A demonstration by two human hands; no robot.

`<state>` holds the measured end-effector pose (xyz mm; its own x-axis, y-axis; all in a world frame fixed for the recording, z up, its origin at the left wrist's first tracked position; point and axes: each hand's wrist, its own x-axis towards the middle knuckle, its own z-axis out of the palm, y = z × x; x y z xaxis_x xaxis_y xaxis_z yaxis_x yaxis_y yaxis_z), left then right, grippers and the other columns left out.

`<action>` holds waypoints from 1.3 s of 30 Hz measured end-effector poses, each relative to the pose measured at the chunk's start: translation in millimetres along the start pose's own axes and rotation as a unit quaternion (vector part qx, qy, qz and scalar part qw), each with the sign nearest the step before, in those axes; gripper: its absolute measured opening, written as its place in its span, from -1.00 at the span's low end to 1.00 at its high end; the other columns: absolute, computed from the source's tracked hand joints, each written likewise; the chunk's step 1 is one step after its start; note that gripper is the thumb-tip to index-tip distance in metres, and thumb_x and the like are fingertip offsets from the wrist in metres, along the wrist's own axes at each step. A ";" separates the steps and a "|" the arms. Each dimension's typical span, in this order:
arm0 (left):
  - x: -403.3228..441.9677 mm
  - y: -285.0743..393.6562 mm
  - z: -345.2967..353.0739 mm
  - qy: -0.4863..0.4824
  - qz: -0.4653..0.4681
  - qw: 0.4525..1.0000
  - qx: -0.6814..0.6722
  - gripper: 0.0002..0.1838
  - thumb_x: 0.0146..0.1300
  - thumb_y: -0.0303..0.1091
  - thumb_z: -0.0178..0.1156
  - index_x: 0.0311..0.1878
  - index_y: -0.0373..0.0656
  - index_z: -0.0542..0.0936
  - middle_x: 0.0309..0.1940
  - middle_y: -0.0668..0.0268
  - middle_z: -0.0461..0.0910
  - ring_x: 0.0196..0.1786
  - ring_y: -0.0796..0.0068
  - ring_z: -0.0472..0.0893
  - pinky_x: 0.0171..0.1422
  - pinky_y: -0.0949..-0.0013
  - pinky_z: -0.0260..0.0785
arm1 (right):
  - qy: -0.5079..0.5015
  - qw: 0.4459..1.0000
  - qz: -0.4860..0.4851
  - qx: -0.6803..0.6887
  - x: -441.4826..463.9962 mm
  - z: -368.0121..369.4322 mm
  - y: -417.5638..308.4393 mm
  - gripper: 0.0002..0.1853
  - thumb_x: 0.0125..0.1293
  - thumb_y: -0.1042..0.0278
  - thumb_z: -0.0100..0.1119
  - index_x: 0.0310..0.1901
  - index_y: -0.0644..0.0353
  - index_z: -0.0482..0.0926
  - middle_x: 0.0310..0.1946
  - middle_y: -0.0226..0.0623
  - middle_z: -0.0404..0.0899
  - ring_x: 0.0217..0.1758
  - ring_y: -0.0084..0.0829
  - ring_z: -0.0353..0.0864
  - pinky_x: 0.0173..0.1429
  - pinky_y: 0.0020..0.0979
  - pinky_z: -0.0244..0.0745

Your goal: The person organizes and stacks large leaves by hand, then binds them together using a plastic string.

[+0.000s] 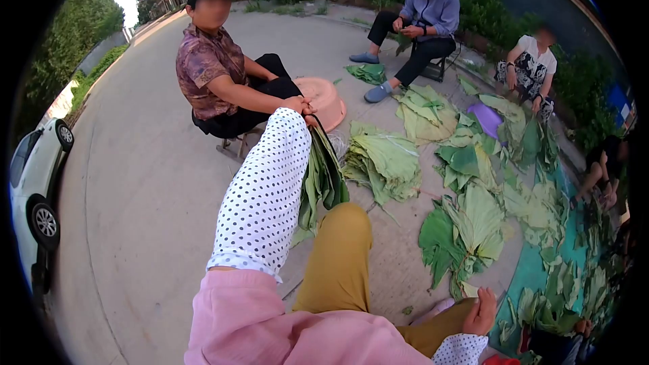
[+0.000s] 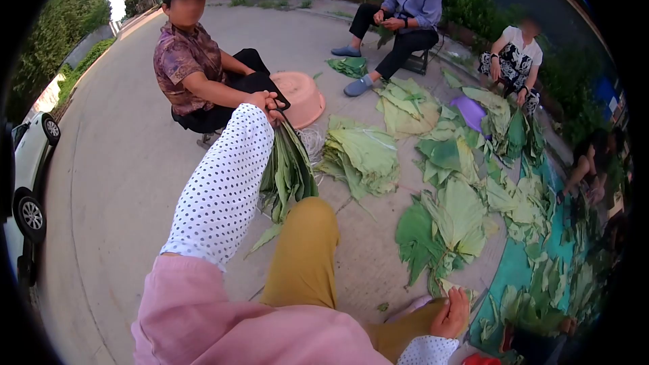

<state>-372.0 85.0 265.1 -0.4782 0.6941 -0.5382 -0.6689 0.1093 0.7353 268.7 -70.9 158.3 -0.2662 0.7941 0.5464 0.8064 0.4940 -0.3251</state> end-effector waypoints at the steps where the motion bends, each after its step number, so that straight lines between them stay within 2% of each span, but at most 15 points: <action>1: 5.3 -3.6 -1.2 0.029 0.060 0.997 -0.025 -0.69 0.50 -0.17 -0.21 -0.32 -0.09 0.41 -0.72 0.44 0.22 -0.71 0.59 0.14 -0.69 0.46 -0.01 | 0.000 1.000 0.001 0.006 0.8 -0.2 -1.7 -0.71 0.22 0.63 -0.03 -0.04 0.37 0.55 -0.06 -0.04 0.60 0.16 0.05 0.49 0.27 -0.10 0.33; 3: 14.6 0.0 -10.5 -0.021 0.010 1.000 0.014 -0.71 0.49 -0.20 -0.21 -0.31 -0.09 0.40 -0.70 0.44 0.24 -0.70 0.58 0.16 -0.66 0.45 0.01 | -0.004 1.000 0.003 0.007 3.0 -1.5 -5.1 -0.72 0.22 0.63 -0.03 -0.05 0.37 0.55 -0.06 -0.03 0.60 0.14 0.05 0.50 0.26 -0.10 0.34; 6: 26.0 2.1 -10.0 0.018 0.076 0.995 -0.066 -0.77 0.47 -0.24 -0.17 -0.29 -0.07 0.41 -0.67 0.47 0.22 -0.66 0.60 0.20 -0.60 0.46 0.03 | -0.007 1.000 0.006 0.011 4.2 -1.7 -6.8 -0.72 0.22 0.64 -0.03 -0.05 0.38 0.56 -0.07 -0.02 0.60 0.12 0.05 0.51 0.25 -0.10 0.34; 10: 8.7 22.8 -18.3 -0.164 0.079 0.981 -0.066 -0.78 0.47 -0.26 -0.18 -0.29 -0.06 0.41 -0.65 0.50 0.23 -0.62 0.63 0.26 -0.58 0.48 0.11 | -0.007 1.000 0.004 0.010 2.2 -1.2 -5.6 -0.72 0.21 0.64 -0.03 -0.06 0.38 0.56 -0.08 -0.02 0.60 0.11 0.05 0.52 0.24 -0.11 0.35; 14: 6.3 26.3 -11.2 -0.152 0.132 0.980 0.002 -0.81 0.45 -0.28 -0.16 -0.25 -0.08 0.42 -0.56 0.46 0.38 -0.53 0.59 0.34 -0.52 0.47 0.27 | 0.007 0.999 -0.001 0.035 -0.1 1.5 -2.4 -0.72 0.21 0.65 -0.04 -0.06 0.39 0.56 -0.08 -0.01 0.60 0.11 0.05 0.52 0.24 -0.11 0.35; 16: 2.8 10.9 3.2 0.073 0.213 0.974 0.028 -0.78 0.44 -0.30 -0.11 0.00 -0.12 0.47 -0.24 0.33 0.54 -0.30 0.51 0.50 -0.36 0.41 0.45 | 0.001 1.000 -0.007 0.014 1.9 -0.9 -4.1 -0.71 0.20 0.66 -0.04 -0.05 0.39 0.56 -0.07 0.00 0.60 0.11 0.05 0.52 0.24 -0.11 0.35; 17: -30.0 3.2 16.2 0.132 0.244 0.952 0.128 -0.59 0.38 -0.25 0.00 0.26 -0.09 0.38 0.14 0.17 0.44 0.07 0.29 0.51 0.03 0.23 0.50 | 0.000 1.000 -0.005 0.015 1.7 -1.1 -5.1 -0.71 0.20 0.66 -0.04 -0.05 0.39 0.56 -0.07 0.00 0.60 0.11 0.05 0.52 0.24 -0.11 0.35; 19: -27.8 -21.2 21.7 0.306 0.272 0.829 0.381 -0.44 0.32 -0.16 0.09 0.36 -0.05 0.31 0.33 0.09 0.28 0.28 0.11 0.40 0.30 0.15 0.32 | 0.004 1.000 -0.009 0.018 1.2 0.6 -5.3 -0.71 0.20 0.66 -0.04 -0.05 0.38 0.56 -0.07 0.00 0.59 0.11 0.05 0.52 0.24 -0.11 0.35; 20: -26.5 -38.9 26.7 0.279 0.282 0.844 0.360 -0.47 0.32 -0.17 0.07 0.33 -0.07 0.32 0.35 0.14 0.25 0.40 0.10 0.20 0.46 0.11 0.08 | 0.003 1.000 -0.009 0.019 1.8 1.1 -5.5 -0.71 0.20 0.66 -0.04 -0.05 0.38 0.56 -0.07 0.00 0.59 0.11 0.05 0.52 0.24 -0.11 0.35; 22: -4.9 -81.2 33.8 0.171 0.328 0.849 0.378 -0.54 0.28 -0.22 0.10 0.23 -0.12 0.43 0.24 0.10 0.40 0.22 0.13 0.45 0.32 0.18 0.27 | -0.003 1.000 -0.009 0.018 3.2 1.4 -6.1 -0.70 0.19 0.66 -0.04 -0.05 0.37 0.56 -0.07 0.00 0.59 0.11 0.05 0.52 0.23 -0.11 0.36; 24: 3.7 -133.3 52.5 -0.050 0.284 0.886 0.363 -0.66 0.25 -0.24 0.16 0.01 -0.23 0.57 -0.16 0.12 0.65 -0.08 0.26 0.62 0.08 0.31 0.42 | -0.008 1.000 -0.013 0.021 4.9 2.9 -4.9 -0.70 0.19 0.66 -0.04 -0.05 0.37 0.56 -0.07 0.00 0.59 0.10 0.05 0.52 0.23 -0.11 0.36; 25: -12.9 -153.5 64.1 -0.148 0.266 0.846 0.437 -0.64 0.27 -0.21 0.16 0.04 -0.24 0.55 -0.18 0.21 0.63 -0.12 0.44 0.60 -0.03 0.37 0.45 | -0.013 0.999 -0.016 0.024 5.8 3.3 -4.4 -0.70 0.19 0.65 -0.04 -0.04 0.37 0.56 -0.07 -0.01 0.59 0.10 0.05 0.52 0.23 -0.11 0.36; 29: -48.3 -255.0 94.1 -0.321 0.359 0.704 0.522 -0.74 0.23 -0.25 0.17 -0.11 -0.22 0.57 -0.20 0.07 0.63 -0.13 0.22 0.64 -0.03 0.23 0.46 | -0.027 1.000 -0.008 0.004 9.4 2.1 -14.3 -0.70 0.19 0.64 -0.02 -0.04 0.37 0.56 -0.07 -0.01 0.59 0.10 0.04 0.53 0.23 -0.11 0.36; 33: -66.8 -338.8 84.7 -0.396 0.336 0.451 0.727 -0.70 0.24 -0.21 0.14 -0.07 -0.20 0.55 -0.15 0.04 0.60 -0.07 0.10 0.62 0.01 0.12 0.45 | -0.029 0.999 0.000 -0.014 13.2 6.4 -21.4 -0.70 0.18 0.63 -0.01 -0.04 0.35 0.56 -0.07 -0.03 0.60 0.11 0.02 0.52 0.25 -0.09 0.33; 39: -83.5 -395.0 77.7 -0.468 0.266 0.349 0.767 -0.69 0.23 -0.20 0.15 -0.05 -0.20 0.55 -0.13 0.04 0.60 -0.05 0.10 0.61 0.03 0.11 0.45 | -0.025 1.000 0.006 -0.007 13.7 13.1 -22.8 -0.70 0.16 0.63 0.01 -0.06 0.34 0.57 -0.07 -0.05 0.60 0.12 0.00 0.52 0.26 -0.09 0.31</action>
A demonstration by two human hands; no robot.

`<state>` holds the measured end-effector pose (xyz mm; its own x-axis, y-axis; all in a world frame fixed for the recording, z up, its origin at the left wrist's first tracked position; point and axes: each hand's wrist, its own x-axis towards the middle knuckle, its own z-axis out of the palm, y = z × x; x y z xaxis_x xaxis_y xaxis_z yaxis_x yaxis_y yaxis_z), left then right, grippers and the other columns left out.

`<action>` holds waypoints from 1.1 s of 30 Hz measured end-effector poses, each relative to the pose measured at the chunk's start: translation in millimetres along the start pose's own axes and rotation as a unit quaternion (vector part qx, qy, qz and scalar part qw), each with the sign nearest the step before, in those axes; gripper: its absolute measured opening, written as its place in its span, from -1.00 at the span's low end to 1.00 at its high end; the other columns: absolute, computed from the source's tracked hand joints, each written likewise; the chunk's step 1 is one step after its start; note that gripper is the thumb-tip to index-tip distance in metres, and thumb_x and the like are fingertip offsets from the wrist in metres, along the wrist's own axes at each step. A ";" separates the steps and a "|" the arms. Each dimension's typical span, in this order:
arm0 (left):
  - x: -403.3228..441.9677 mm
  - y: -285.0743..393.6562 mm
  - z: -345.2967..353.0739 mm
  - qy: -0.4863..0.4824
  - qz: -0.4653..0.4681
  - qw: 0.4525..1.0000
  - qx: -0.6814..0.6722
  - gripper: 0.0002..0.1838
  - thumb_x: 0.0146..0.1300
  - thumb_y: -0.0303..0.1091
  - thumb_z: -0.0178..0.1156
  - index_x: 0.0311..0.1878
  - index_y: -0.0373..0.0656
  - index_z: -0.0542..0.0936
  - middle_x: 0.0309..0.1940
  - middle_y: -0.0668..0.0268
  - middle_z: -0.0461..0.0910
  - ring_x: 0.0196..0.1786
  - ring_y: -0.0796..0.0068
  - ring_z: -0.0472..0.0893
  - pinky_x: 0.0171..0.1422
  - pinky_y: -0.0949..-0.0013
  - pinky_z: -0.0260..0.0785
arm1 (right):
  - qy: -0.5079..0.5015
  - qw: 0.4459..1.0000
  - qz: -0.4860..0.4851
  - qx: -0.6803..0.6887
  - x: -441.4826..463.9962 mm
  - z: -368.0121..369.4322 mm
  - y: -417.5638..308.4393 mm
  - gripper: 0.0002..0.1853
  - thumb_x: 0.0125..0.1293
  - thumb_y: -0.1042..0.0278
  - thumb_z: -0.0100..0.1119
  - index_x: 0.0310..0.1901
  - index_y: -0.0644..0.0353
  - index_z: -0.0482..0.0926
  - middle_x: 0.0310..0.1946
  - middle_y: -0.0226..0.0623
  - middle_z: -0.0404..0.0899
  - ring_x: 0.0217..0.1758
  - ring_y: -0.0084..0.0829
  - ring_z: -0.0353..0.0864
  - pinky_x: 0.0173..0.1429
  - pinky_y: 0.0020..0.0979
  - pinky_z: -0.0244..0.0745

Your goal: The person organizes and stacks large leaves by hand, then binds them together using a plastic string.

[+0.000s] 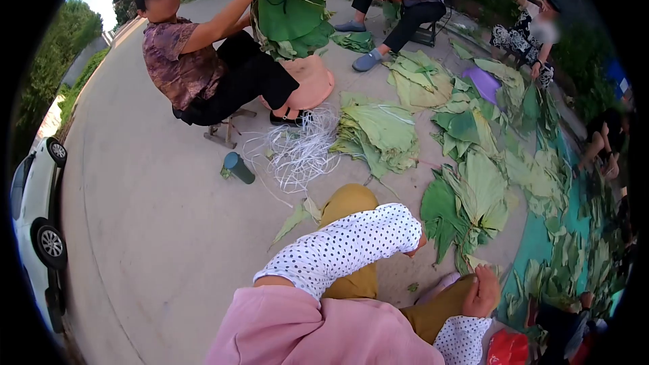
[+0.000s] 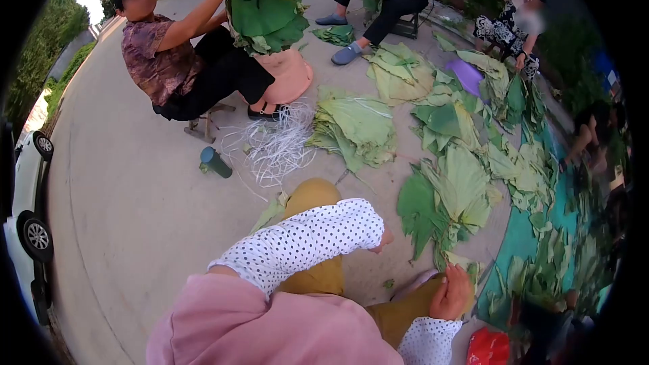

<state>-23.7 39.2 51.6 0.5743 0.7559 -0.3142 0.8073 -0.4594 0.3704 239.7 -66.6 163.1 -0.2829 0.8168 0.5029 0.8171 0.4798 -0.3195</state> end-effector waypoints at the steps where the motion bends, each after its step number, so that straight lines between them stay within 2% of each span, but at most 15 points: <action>1: 1.6 1.0 0.9 -0.004 0.002 1.000 0.002 -0.69 0.23 -0.20 0.15 -0.05 -0.19 0.55 -0.13 0.04 0.60 -0.05 0.10 0.61 0.03 0.11 0.45 | -0.001 1.000 -0.004 0.003 0.0 0.3 0.3 -0.71 0.15 0.63 0.01 -0.07 0.34 0.57 -0.07 -0.06 0.60 0.12 0.00 0.52 0.26 -0.10 0.32; 8: 0.4 -1.1 -1.1 -0.002 0.003 1.000 -0.002 -0.67 0.23 -0.20 0.15 -0.03 -0.19 0.54 -0.11 0.04 0.59 -0.03 0.09 0.60 0.05 0.11 0.44 | -0.016 1.000 0.007 0.003 9.6 -2.9 -4.7 -0.72 0.15 0.64 0.01 -0.09 0.33 0.58 -0.07 -0.08 0.61 0.11 -0.01 0.53 0.25 -0.12 0.33; 18: -16.4 14.7 17.8 -0.075 0.025 0.997 0.015 -0.65 0.22 -0.19 0.16 0.00 -0.19 0.53 -0.08 0.05 0.58 0.00 0.09 0.58 0.08 0.10 0.43 | -0.026 0.999 0.001 -0.026 -4.2 -2.4 1.7 -0.74 0.17 0.61 0.08 -0.09 0.27 0.59 -0.09 -0.12 0.62 0.07 -0.07 0.56 0.17 -0.17 0.39; 21: -22.0 23.8 26.3 -0.111 0.037 0.993 0.022 -0.64 0.22 -0.18 0.16 0.00 -0.18 0.53 -0.07 0.05 0.58 0.00 0.08 0.58 0.09 0.10 0.43 | -0.016 0.999 -0.001 -0.035 -4.3 -3.3 1.5 -0.76 0.16 0.59 0.10 -0.11 0.22 0.60 -0.10 -0.19 0.63 0.06 -0.12 0.57 0.10 -0.19 0.40; 26: -31.4 44.9 45.0 -0.202 0.064 0.977 0.039 -0.63 0.21 -0.18 0.17 0.02 -0.18 0.53 -0.05 0.05 0.58 0.02 0.08 0.57 0.10 0.09 0.42 | -0.018 0.999 0.016 -0.044 -6.6 -1.0 10.8 -0.76 0.15 0.57 0.12 -0.12 0.20 0.59 -0.11 -0.20 0.63 0.05 -0.13 0.57 0.06 -0.20 0.40; 30: -41.7 68.1 64.0 -0.291 0.089 0.950 0.069 -0.62 0.21 -0.18 0.17 0.03 -0.18 0.52 -0.04 0.05 0.57 0.03 0.08 0.57 0.11 0.09 0.42 | -0.027 0.995 0.054 -0.076 -23.2 -14.1 14.7 -0.74 0.11 0.57 0.14 -0.12 0.18 0.60 -0.12 -0.21 0.63 0.00 -0.17 0.58 0.04 -0.21 0.41; 33: -46.6 80.1 71.3 -0.343 0.101 0.929 0.093 -0.61 0.21 -0.17 0.17 0.04 -0.18 0.52 -0.03 0.05 0.57 0.04 0.08 0.56 0.12 0.09 0.41 | -0.012 0.997 0.047 -0.068 -15.5 -14.1 15.9 -0.76 0.10 0.55 0.16 -0.16 0.18 0.62 -0.15 -0.24 0.64 -0.03 -0.22 0.59 0.02 -0.24 0.41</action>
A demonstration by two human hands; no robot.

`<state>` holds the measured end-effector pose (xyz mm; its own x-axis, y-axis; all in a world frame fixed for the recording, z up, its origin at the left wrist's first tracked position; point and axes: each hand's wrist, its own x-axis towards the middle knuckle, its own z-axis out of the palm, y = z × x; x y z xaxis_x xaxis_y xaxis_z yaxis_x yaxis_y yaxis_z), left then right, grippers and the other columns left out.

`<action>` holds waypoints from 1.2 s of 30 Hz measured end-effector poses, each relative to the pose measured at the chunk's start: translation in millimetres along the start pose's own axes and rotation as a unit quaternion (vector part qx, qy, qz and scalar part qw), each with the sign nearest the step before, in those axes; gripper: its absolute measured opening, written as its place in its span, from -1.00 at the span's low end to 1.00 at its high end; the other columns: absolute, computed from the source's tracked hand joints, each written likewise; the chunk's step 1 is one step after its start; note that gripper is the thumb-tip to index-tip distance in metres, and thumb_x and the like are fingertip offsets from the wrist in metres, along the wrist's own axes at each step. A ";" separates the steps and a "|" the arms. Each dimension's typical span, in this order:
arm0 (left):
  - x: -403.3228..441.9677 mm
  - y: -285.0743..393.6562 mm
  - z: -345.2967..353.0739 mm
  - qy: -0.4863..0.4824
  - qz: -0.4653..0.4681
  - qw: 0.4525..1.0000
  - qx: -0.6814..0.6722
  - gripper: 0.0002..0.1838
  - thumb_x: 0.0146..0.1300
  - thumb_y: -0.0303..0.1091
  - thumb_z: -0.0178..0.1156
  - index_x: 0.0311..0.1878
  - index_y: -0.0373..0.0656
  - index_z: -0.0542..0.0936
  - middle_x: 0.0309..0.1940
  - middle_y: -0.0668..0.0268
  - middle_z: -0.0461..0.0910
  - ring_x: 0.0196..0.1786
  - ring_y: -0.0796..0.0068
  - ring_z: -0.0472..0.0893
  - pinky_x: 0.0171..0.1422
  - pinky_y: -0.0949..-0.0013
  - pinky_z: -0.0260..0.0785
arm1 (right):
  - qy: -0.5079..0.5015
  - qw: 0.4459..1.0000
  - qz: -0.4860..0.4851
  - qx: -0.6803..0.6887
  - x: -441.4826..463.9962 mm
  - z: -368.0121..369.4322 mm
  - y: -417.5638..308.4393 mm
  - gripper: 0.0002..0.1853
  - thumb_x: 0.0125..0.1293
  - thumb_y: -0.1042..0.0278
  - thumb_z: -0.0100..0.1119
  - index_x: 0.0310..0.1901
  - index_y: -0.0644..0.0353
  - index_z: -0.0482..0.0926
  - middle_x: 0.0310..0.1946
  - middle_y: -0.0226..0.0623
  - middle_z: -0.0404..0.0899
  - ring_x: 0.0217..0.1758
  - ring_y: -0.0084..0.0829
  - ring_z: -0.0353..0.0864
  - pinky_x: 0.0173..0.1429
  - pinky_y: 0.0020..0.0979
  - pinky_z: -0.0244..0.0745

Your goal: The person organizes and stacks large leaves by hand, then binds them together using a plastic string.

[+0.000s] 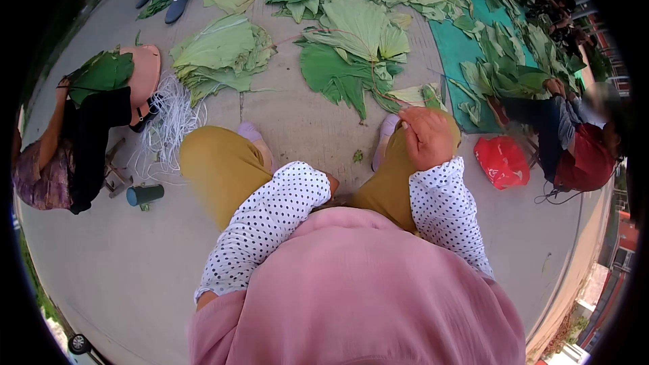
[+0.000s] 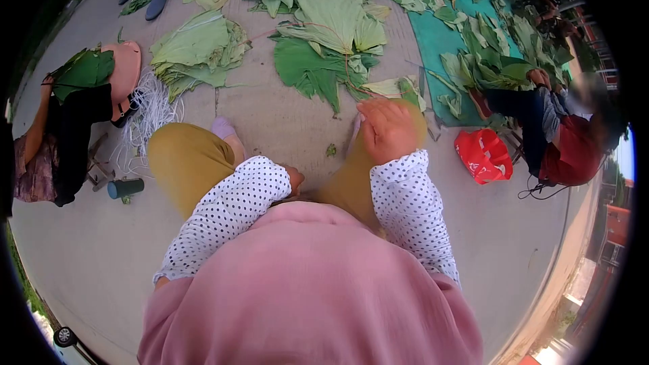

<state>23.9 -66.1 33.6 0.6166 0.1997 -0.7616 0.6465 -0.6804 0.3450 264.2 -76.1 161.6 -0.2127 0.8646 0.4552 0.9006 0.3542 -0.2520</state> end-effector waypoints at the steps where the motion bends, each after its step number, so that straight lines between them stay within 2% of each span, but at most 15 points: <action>1: -0.7 2.0 0.4 -0.016 -0.003 1.000 0.008 -0.61 0.21 -0.17 0.17 0.04 -0.18 0.52 -0.03 0.05 0.57 0.04 0.07 0.56 0.12 0.09 0.41 | 0.002 1.000 0.008 -0.006 -2.7 -1.6 2.0 -0.76 0.10 0.55 0.16 -0.16 0.18 0.62 -0.15 -0.24 0.64 -0.03 -0.22 0.59 0.02 -0.24 0.41; 7: -32.5 8.5 -43.2 0.057 0.008 0.998 0.003 -0.58 0.22 -0.17 0.18 0.07 -0.19 0.51 -0.03 0.06 0.56 0.06 0.06 0.55 0.12 0.09 0.41 | 0.036 0.999 0.015 0.009 -19.2 -13.4 12.9 -0.76 0.09 0.57 0.14 -0.16 0.18 0.62 -0.17 -0.24 0.64 -0.05 -0.21 0.59 0.03 -0.24 0.40; 9: -52.1 -0.2 -67.1 0.222 0.111 0.968 -0.037 -0.59 0.24 -0.18 0.17 0.09 -0.18 0.50 -0.05 0.05 0.55 0.04 0.07 0.55 0.10 0.10 0.41 | 0.024 0.997 0.042 0.052 -21.3 -17.1 16.4 -0.75 0.15 0.58 0.11 -0.12 0.22 0.61 -0.15 -0.21 0.64 -0.03 -0.23 0.59 0.07 -0.27 0.41; 11: -68.5 -4.6 -89.6 0.257 0.123 0.956 -0.071 -0.58 0.27 -0.18 0.13 0.12 -0.20 0.47 0.02 0.12 0.55 0.05 0.08 0.54 0.14 0.15 0.39 | 0.013 0.993 0.063 0.096 -17.8 -20.1 22.6 -0.75 0.21 0.59 0.09 -0.07 0.25 0.61 -0.14 -0.19 0.64 -0.01 -0.24 0.60 0.11 -0.29 0.42; 13: -102.1 -14.0 -147.2 0.331 0.118 0.928 -0.125 -0.60 0.28 -0.21 0.12 0.11 -0.21 0.48 -0.02 0.09 0.55 0.05 0.06 0.53 0.13 0.14 0.38 | -0.014 0.939 0.203 0.278 -6.1 -20.0 35.1 -0.77 0.33 0.52 0.04 -0.02 0.28 0.58 -0.08 -0.23 0.63 0.04 -0.39 0.58 0.16 -0.38 0.41; 16: -102.6 -29.8 -190.5 0.369 0.113 0.921 -0.044 -0.61 0.28 -0.22 0.13 0.10 -0.22 0.48 -0.06 0.08 0.56 0.01 0.03 0.54 0.12 0.14 0.38 | -0.051 0.915 0.247 0.315 28.5 -16.4 57.2 -0.72 0.36 0.43 0.07 0.07 0.27 0.53 -0.09 -0.23 0.61 -0.04 -0.45 0.57 0.05 -0.43 0.48; 20: -29.7 -56.9 -195.0 0.416 0.090 0.904 -0.030 -0.65 0.25 -0.23 0.16 0.04 -0.22 0.51 -0.14 0.09 0.57 0.01 0.09 0.54 0.08 0.14 0.38 | -0.164 0.866 0.314 0.354 72.4 43.3 128.5 -0.68 0.36 0.36 0.08 0.10 0.26 0.51 -0.02 -0.21 0.60 0.03 -0.42 0.56 0.14 -0.41 0.45; 21: -25.5 -49.4 -195.7 0.415 0.092 0.904 -0.033 -0.65 0.25 -0.23 0.16 0.04 -0.22 0.51 -0.14 0.09 0.57 0.01 0.09 0.54 0.08 0.14 0.38 | -0.196 0.852 0.325 0.362 78.0 61.2 151.0 -0.66 0.36 0.30 0.08 0.10 0.23 0.52 0.01 -0.19 0.60 0.06 -0.37 0.58 0.17 -0.37 0.44; 23: -9.9 -38.3 -187.3 0.165 0.048 0.974 0.147 -0.68 0.21 -0.24 0.18 -0.04 -0.22 0.53 -0.16 0.10 0.57 0.03 0.12 0.53 0.11 0.13 0.36 | -0.355 0.871 0.329 0.089 109.6 117.0 197.5 -0.62 0.33 0.16 0.10 0.10 0.15 0.55 0.02 -0.18 0.61 0.14 -0.33 0.55 0.24 -0.37 0.39; 27: 4.7 -23.7 -169.1 0.213 0.160 0.963 -0.027 -0.73 0.15 -0.26 0.20 -0.13 -0.19 0.56 -0.19 0.17 0.57 -0.03 0.19 0.55 0.10 0.20 0.34 | -0.403 0.830 0.383 0.041 103.9 194.9 242.2 -0.53 0.26 0.05 0.11 0.14 0.10 0.53 0.07 -0.16 0.58 0.16 -0.22 0.54 0.27 -0.33 0.38; 28: -2.5 -13.3 -169.6 0.229 0.152 0.962 -0.001 -0.73 0.15 -0.27 0.19 -0.12 -0.18 0.56 -0.20 0.18 0.57 -0.04 0.20 0.55 0.09 0.20 0.34 | -0.431 0.806 0.406 -0.005 104.6 212.8 244.8 -0.52 0.25 0.06 0.12 0.16 0.09 0.53 0.09 -0.15 0.57 0.17 -0.21 0.54 0.27 -0.32 0.37; 29: -1.0 -20.2 -176.1 0.234 0.138 0.962 0.025 -0.73 0.15 -0.27 0.18 -0.11 -0.17 0.56 -0.21 0.18 0.57 -0.04 0.20 0.55 0.08 0.20 0.34 | -0.407 0.811 0.419 0.026 85.9 266.2 258.4 -0.51 0.24 0.06 0.11 0.17 0.07 0.52 0.13 -0.12 0.54 0.21 -0.18 0.50 0.32 -0.29 0.33; 33: 1.0 -21.9 -190.5 0.266 0.074 0.960 0.046 -0.69 0.08 -0.35 0.17 -0.08 -0.18 0.54 -0.26 0.25 0.56 -0.09 0.28 0.54 0.02 0.25 0.33 | -0.339 0.787 0.506 0.100 54.8 320.8 256.1 -0.46 0.26 0.09 0.08 0.25 0.10 0.43 0.19 -0.09 0.48 0.28 -0.13 0.43 0.39 -0.29 0.24; 34: -1.1 -20.9 -193.3 0.279 0.072 0.956 0.048 -0.69 0.07 -0.38 0.13 -0.07 -0.20 0.54 -0.28 0.27 0.55 -0.12 0.31 0.54 0.00 0.29 0.32 | -0.334 0.773 0.524 0.129 61.5 315.4 244.2 -0.47 0.26 0.17 0.08 0.26 0.15 0.40 0.18 -0.05 0.48 0.28 -0.12 0.43 0.38 -0.28 0.25; 36: 3.0 -24.0 -190.6 0.286 0.074 0.955 0.032 -0.69 0.08 -0.38 0.12 -0.06 -0.20 0.54 -0.28 0.28 0.54 -0.13 0.32 0.54 0.00 0.30 0.33 | -0.303 0.776 0.531 0.157 13.6 381.5 278.4 -0.51 0.26 0.26 0.11 0.22 0.20 0.42 0.14 0.00 0.50 0.22 -0.11 0.48 0.31 -0.28 0.31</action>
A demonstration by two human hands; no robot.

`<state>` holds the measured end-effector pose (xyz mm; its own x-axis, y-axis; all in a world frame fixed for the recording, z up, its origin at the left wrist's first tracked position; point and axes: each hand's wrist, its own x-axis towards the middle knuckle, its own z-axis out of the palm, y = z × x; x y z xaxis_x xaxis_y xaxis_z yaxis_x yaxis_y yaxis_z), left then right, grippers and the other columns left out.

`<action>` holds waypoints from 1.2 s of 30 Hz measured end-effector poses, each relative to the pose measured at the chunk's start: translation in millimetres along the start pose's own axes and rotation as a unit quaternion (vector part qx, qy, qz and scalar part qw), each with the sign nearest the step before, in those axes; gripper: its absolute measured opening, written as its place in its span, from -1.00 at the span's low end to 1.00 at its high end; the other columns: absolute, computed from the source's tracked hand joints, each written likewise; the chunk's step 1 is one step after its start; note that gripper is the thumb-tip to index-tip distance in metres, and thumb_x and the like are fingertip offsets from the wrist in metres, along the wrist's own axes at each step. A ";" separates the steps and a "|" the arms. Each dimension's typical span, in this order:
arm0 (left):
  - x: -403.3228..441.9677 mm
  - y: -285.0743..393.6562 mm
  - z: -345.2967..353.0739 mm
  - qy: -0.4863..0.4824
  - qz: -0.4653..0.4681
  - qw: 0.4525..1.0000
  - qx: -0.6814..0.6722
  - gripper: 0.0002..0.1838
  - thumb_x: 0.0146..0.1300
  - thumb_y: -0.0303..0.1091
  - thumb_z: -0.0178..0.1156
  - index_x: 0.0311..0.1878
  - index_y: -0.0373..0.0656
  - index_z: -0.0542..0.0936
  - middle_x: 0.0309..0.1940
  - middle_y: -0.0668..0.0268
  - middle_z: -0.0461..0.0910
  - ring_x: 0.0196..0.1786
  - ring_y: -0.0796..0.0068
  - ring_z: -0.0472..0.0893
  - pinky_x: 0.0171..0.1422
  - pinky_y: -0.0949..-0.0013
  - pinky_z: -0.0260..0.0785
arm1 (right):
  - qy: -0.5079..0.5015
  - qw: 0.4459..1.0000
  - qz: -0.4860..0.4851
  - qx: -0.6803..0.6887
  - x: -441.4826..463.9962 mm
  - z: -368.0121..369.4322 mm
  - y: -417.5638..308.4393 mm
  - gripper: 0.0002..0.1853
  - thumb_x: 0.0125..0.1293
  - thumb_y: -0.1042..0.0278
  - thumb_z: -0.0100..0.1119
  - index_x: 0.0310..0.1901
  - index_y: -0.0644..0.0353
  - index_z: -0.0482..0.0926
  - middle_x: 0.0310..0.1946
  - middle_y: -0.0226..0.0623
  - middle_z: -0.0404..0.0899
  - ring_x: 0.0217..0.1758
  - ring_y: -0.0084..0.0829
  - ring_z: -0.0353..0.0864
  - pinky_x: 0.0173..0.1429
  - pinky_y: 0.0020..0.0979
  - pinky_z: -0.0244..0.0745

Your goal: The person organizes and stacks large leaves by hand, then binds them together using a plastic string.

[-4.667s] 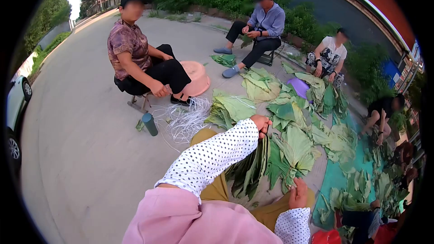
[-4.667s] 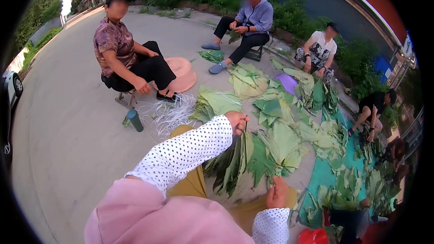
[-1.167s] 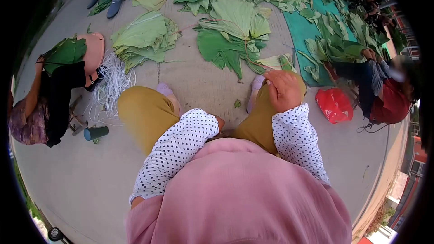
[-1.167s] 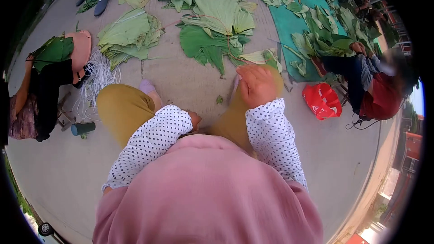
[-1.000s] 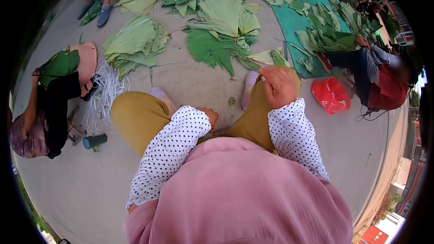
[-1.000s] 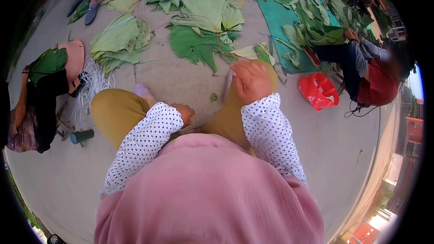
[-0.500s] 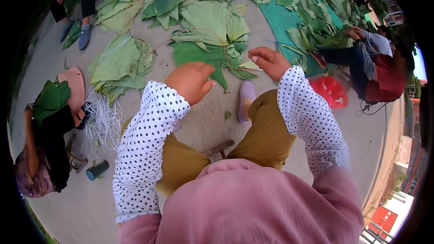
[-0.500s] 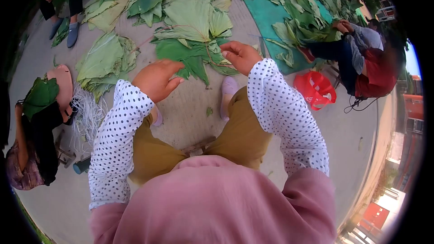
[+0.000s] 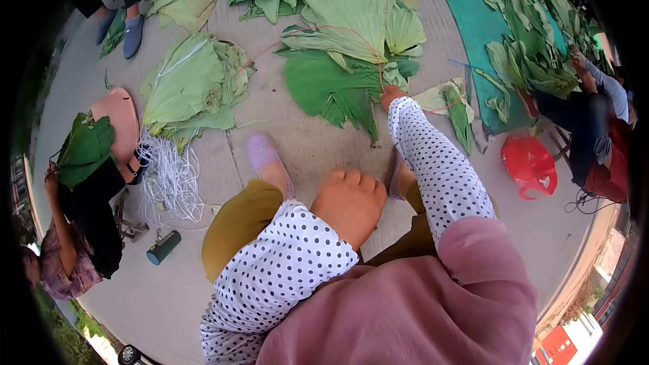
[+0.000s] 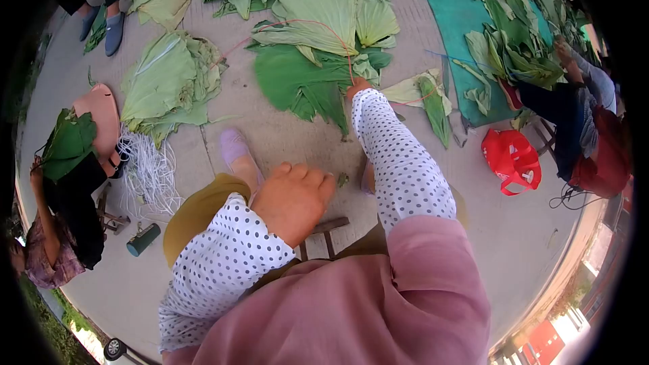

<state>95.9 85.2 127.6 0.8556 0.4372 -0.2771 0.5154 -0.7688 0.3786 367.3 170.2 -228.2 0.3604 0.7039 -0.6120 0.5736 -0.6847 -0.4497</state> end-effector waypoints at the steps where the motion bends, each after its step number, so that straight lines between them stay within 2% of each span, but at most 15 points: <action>1: 1.4 -0.4 0.1 0.027 0.009 1.000 -0.012 -0.69 0.10 -0.39 0.10 -0.06 -0.21 0.54 -0.29 0.29 0.54 -0.13 0.33 0.54 -0.01 0.31 0.33 | 0.006 1.000 -0.004 -0.001 8.1 3.4 -7.3 -0.53 0.26 0.27 0.12 0.20 0.21 0.43 0.11 0.01 0.52 0.19 -0.11 0.50 0.28 -0.28 0.33; 9: 6.8 -10.8 -4.7 -0.015 -0.002 1.000 -0.018 -0.69 0.13 -0.37 0.10 -0.04 -0.22 0.52 -0.30 0.26 0.54 -0.17 0.31 0.55 -0.04 0.30 0.35 | 0.036 0.997 -0.066 0.025 -16.3 -1.2 -37.0 -0.64 0.30 0.18 0.12 0.06 0.16 0.53 -0.11 -0.01 0.63 -0.01 -0.12 0.62 0.13 -0.25 0.47; 13: 4.4 -10.2 -26.3 0.052 -0.037 0.994 -0.090 -0.70 0.20 -0.31 0.15 -0.01 -0.19 0.51 -0.25 0.18 0.56 -0.12 0.27 0.57 -0.02 0.29 0.37 | 0.042 0.964 0.025 0.260 -60.3 -44.1 -87.9 -0.76 0.35 0.22 0.09 -0.08 0.17 0.56 -0.42 -0.29 0.58 -0.33 -0.52 0.60 -0.18 -0.46 0.48; 15: 2.3 -12.3 -39.9 0.097 -0.054 0.986 -0.120 -0.70 0.24 -0.28 0.16 0.00 -0.18 0.50 -0.20 0.15 0.57 -0.09 0.27 0.57 0.00 0.31 0.37 | 0.108 0.962 -0.128 0.214 -77.2 -72.1 -106.0 -0.77 0.38 0.24 0.07 -0.05 0.18 0.52 -0.44 -0.34 0.56 -0.39 -0.58 0.51 -0.24 -0.54 0.41; 17: 3.2 -18.0 -45.4 0.152 -0.126 0.902 -0.385 -0.71 0.36 -0.22 0.08 0.05 -0.14 0.51 -0.08 0.18 0.59 -0.01 0.32 0.56 0.10 0.32 0.34 | 0.115 0.942 -0.195 0.249 -100.4 -96.4 -128.2 -0.78 0.36 0.24 0.08 -0.10 0.20 0.54 -0.46 -0.32 0.58 -0.41 -0.56 0.52 -0.25 -0.50 0.42; 18: 3.4 -21.9 -46.4 0.163 -0.113 0.903 -0.380 -0.71 0.36 -0.22 0.08 0.05 -0.14 0.51 -0.08 0.18 0.59 -0.01 0.32 0.56 0.10 0.32 0.34 | 0.106 0.917 -0.256 0.286 -113.8 -109.2 -140.9 -0.78 0.34 0.24 0.10 -0.16 0.22 0.56 -0.47 -0.30 0.60 -0.43 -0.53 0.53 -0.26 -0.47 0.43; 20: 6.6 -30.7 -47.7 0.221 -0.158 0.712 -0.647 -0.63 0.44 -0.13 -0.03 0.12 -0.20 0.46 0.03 0.19 0.56 0.05 0.32 0.52 0.19 0.27 0.31 | 0.100 0.903 -0.312 0.277 -164.0 -128.8 -160.9 -0.80 0.35 0.26 0.09 -0.16 0.21 0.56 -0.48 -0.31 0.59 -0.44 -0.55 0.51 -0.27 -0.46 0.42; 21: 7.7 -32.5 -51.1 0.233 -0.147 0.712 -0.645 -0.63 0.44 -0.13 -0.03 0.12 -0.20 0.46 0.03 0.19 0.56 0.05 0.32 0.52 0.19 0.27 0.31 | 0.079 0.891 -0.357 0.270 -197.3 -135.0 -169.9 -0.81 0.36 0.27 0.09 -0.17 0.21 0.55 -0.50 -0.33 0.57 -0.44 -0.56 0.49 -0.28 -0.45 0.42; 24: 6.4 -37.3 -65.6 0.362 -0.155 0.526 -0.754 -0.52 0.46 -0.04 -0.10 0.15 -0.31 0.36 0.07 0.11 0.49 0.09 0.24 0.50 0.20 0.20 0.31 | 0.145 0.874 -0.457 0.086 -296.9 -139.1 -178.0 -0.83 0.35 0.29 0.08 -0.15 0.19 0.53 -0.48 -0.16 0.58 -0.42 -0.29 0.60 -0.30 -0.29 0.46; 25: 3.3 -38.5 -70.2 0.369 -0.150 0.520 -0.756 -0.52 0.46 -0.04 -0.10 0.15 -0.31 0.36 0.07 0.11 0.49 0.09 0.24 0.50 0.20 0.20 0.31 | 0.183 0.851 -0.493 0.016 -317.7 -134.2 -174.9 -0.83 0.35 0.29 0.08 -0.14 0.18 0.52 -0.45 -0.09 0.58 -0.39 -0.16 0.62 -0.30 -0.22 0.47; 27: -7.0 -44.0 -74.7 0.407 -0.011 0.402 -0.820 -0.59 0.47 -0.04 -0.12 0.03 -0.24 0.43 -0.16 0.22 0.52 -0.06 0.30 0.52 0.12 0.21 0.35 | 0.160 0.863 -0.480 -0.001 -348.0 -119.0 -170.4 -0.84 0.34 0.30 0.08 -0.15 0.17 0.51 -0.42 -0.04 0.59 -0.37 -0.07 0.61 -0.29 -0.16 0.47; 28: -12.9 -50.9 -74.0 0.397 0.026 0.378 -0.836 -0.65 0.48 -0.06 -0.15 -0.20 -0.14 0.44 -0.48 0.37 0.39 -0.35 0.43 0.43 -0.14 0.28 0.36 | 0.138 0.876 -0.461 -0.010 -358.9 -112.0 -169.7 -0.85 0.32 0.32 0.08 -0.15 0.16 0.51 -0.39 0.00 0.59 -0.34 0.01 0.59 -0.28 -0.11 0.47; 31: -38.6 -57.3 -74.9 0.388 0.007 0.320 -0.864 -0.64 0.49 -0.05 -0.16 -0.40 -0.05 0.36 -0.65 0.48 0.18 -0.58 0.57 0.21 -0.42 0.38 0.19 | 0.165 0.864 -0.476 -0.025 -382.4 -90.7 -176.1 -0.87 0.33 0.32 0.07 -0.18 0.15 0.50 -0.41 -0.02 0.59 -0.37 0.01 0.59 -0.31 -0.09 0.47; 32: -46.0 -66.7 -79.1 0.399 0.006 0.330 -0.856 -0.62 0.49 -0.05 -0.18 -0.46 0.00 0.30 -0.70 0.50 0.10 -0.67 0.61 0.08 -0.56 0.44 -0.01 | 0.167 0.848 -0.502 0.008 -401.1 -75.2 -175.3 -0.88 0.34 0.32 0.07 -0.18 0.14 0.50 -0.45 -0.03 0.58 -0.40 0.02 0.59 -0.36 -0.08 0.45; 36: -73.3 -85.6 -88.7 0.402 0.015 0.333 -0.853 -0.60 0.48 -0.03 -0.17 -0.51 0.02 0.25 -0.72 0.51 0.05 -0.70 0.62 0.02 -0.61 0.44 -0.08 | 0.181 0.832 -0.524 0.016 -413.4 -78.3 -176.0 -0.87 0.36 0.29 0.05 -0.18 0.13 0.50 -0.51 -0.04 0.57 -0.45 0.02 0.58 -0.38 -0.09 0.43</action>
<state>-6.8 160.4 193.8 0.2436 0.9522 -0.1841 -0.8035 0.3045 0.5116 175.0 14.5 155.0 -0.1236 0.9247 0.3600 0.6942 0.3398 -0.6345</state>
